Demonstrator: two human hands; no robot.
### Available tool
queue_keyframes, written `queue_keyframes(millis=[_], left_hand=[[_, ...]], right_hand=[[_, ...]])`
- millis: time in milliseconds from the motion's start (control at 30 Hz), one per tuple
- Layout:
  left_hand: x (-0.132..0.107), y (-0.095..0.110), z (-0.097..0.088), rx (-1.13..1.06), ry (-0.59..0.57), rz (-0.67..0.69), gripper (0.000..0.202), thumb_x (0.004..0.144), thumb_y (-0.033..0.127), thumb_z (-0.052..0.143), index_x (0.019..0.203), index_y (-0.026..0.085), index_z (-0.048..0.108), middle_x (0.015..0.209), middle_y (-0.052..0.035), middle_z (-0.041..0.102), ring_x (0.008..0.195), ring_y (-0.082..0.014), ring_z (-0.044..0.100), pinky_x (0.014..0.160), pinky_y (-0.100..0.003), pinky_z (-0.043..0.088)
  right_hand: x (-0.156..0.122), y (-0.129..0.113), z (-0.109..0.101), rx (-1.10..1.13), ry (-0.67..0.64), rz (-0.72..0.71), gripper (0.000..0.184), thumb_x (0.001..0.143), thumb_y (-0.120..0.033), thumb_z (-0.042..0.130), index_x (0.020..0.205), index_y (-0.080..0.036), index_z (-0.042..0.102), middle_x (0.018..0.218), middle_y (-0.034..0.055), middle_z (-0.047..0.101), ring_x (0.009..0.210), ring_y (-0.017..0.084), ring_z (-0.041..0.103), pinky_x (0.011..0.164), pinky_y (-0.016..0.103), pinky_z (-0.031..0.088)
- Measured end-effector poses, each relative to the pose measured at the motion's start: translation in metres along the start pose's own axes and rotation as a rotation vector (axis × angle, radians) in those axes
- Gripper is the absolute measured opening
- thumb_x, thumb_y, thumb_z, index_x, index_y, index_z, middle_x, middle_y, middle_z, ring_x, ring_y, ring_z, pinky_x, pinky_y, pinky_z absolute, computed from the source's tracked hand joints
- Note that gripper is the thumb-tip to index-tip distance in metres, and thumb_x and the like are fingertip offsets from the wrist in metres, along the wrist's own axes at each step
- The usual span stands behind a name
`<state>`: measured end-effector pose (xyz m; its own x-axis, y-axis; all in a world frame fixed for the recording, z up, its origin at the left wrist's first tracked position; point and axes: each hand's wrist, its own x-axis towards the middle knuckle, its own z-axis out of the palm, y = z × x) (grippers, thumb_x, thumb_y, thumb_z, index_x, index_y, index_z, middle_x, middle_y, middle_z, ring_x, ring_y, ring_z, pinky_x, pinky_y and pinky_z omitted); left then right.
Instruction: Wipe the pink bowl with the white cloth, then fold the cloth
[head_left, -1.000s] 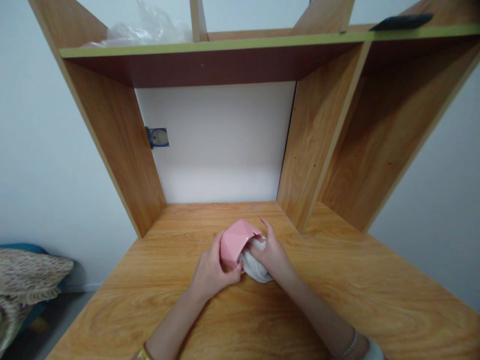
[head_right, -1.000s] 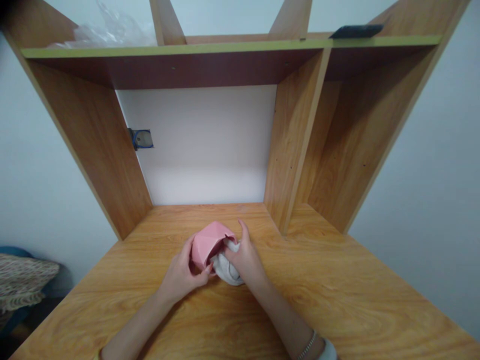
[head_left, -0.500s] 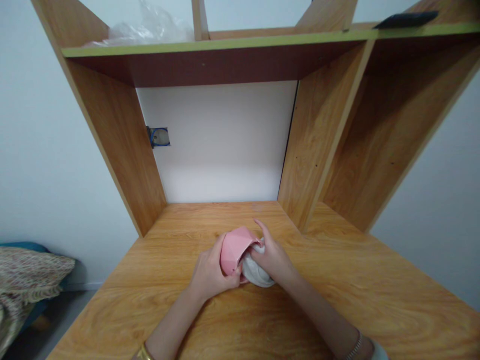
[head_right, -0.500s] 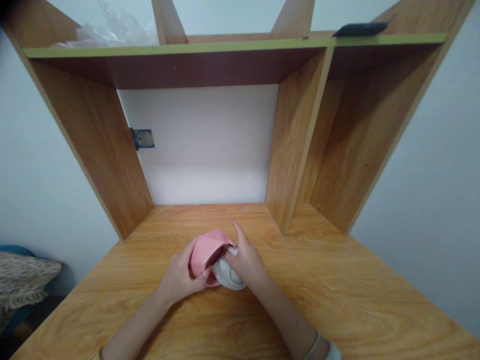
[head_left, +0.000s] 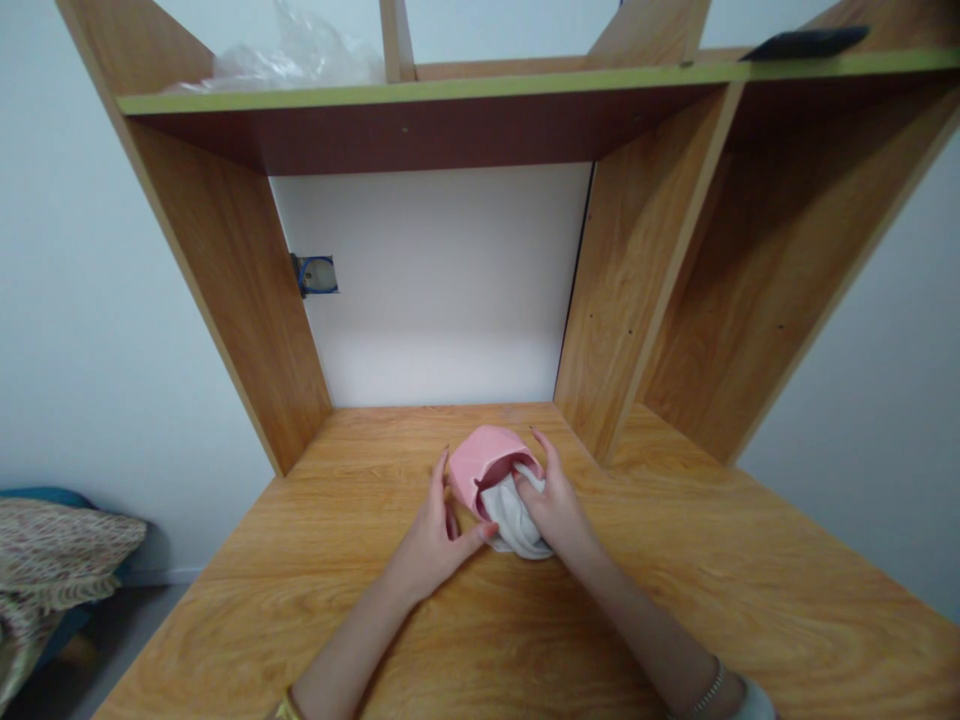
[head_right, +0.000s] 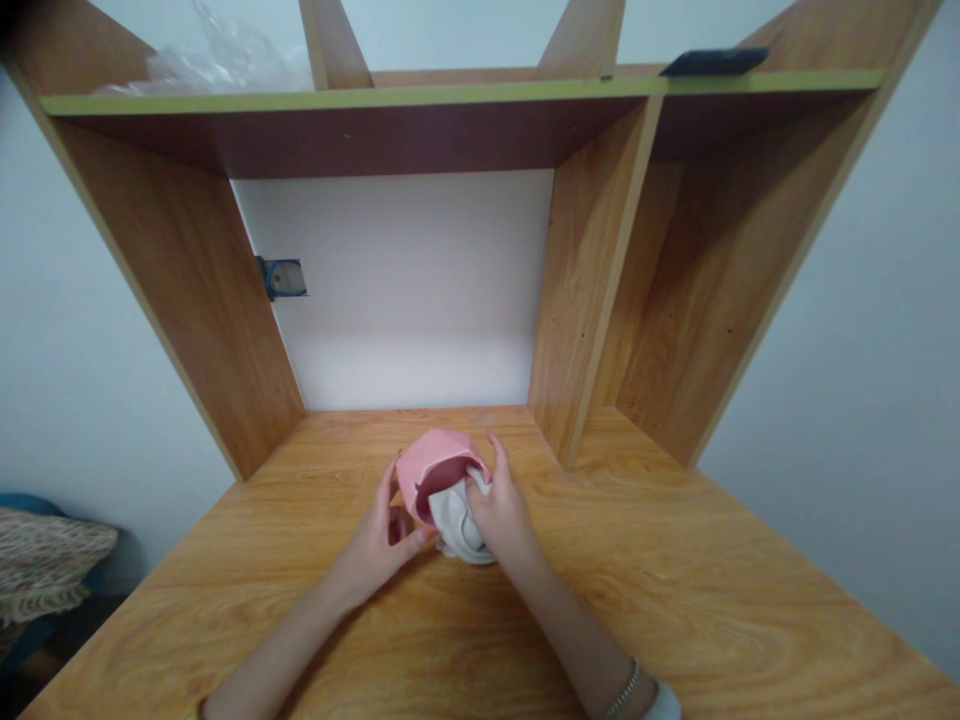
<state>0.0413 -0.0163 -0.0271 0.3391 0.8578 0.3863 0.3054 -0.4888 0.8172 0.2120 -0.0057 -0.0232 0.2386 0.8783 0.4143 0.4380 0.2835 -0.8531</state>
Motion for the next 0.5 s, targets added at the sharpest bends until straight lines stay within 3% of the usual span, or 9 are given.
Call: queue_keyframes(millis=[167,333,500], left_hand=[[-0.002,0.004,0.001,-0.012,-0.115,0.008,0.065,0.081,0.040,0.047,0.130,0.015,0.011,0.091,-0.0051,0.054,0.065,-0.0129,0.052,0.063,-0.029,0.046],[-0.003,0.007,-0.001,0.081,0.001,0.008,0.052,0.076,0.036,0.054,0.116,0.016,0.027,0.089,-0.0032,0.053,0.078,-0.0151,0.052,0.072,-0.030,0.044],[-0.003,0.010,-0.002,0.164,0.060,0.044,0.051,0.070,0.029,0.057,0.111,0.017,0.030,0.087,-0.0025,0.053,0.073,-0.0146,0.054,0.070,-0.029,0.045]], right_hand=[[0.001,0.001,0.006,0.215,-0.004,0.010,0.061,0.071,-0.021,0.047,0.127,-0.017,0.025,0.109,0.0086,0.053,0.097,0.017,0.053,0.088,0.034,0.040],[-0.001,0.007,0.014,0.201,-0.032,0.046,0.067,0.067,-0.019,0.052,0.128,-0.017,0.024,0.096,0.0055,0.058,0.087,0.017,0.057,0.082,0.034,0.044],[0.000,0.010,0.016,0.169,-0.045,0.044,0.078,0.063,-0.024,0.060,0.129,-0.017,0.020,0.087,0.0031,0.060,0.081,0.018,0.059,0.076,0.034,0.046]])
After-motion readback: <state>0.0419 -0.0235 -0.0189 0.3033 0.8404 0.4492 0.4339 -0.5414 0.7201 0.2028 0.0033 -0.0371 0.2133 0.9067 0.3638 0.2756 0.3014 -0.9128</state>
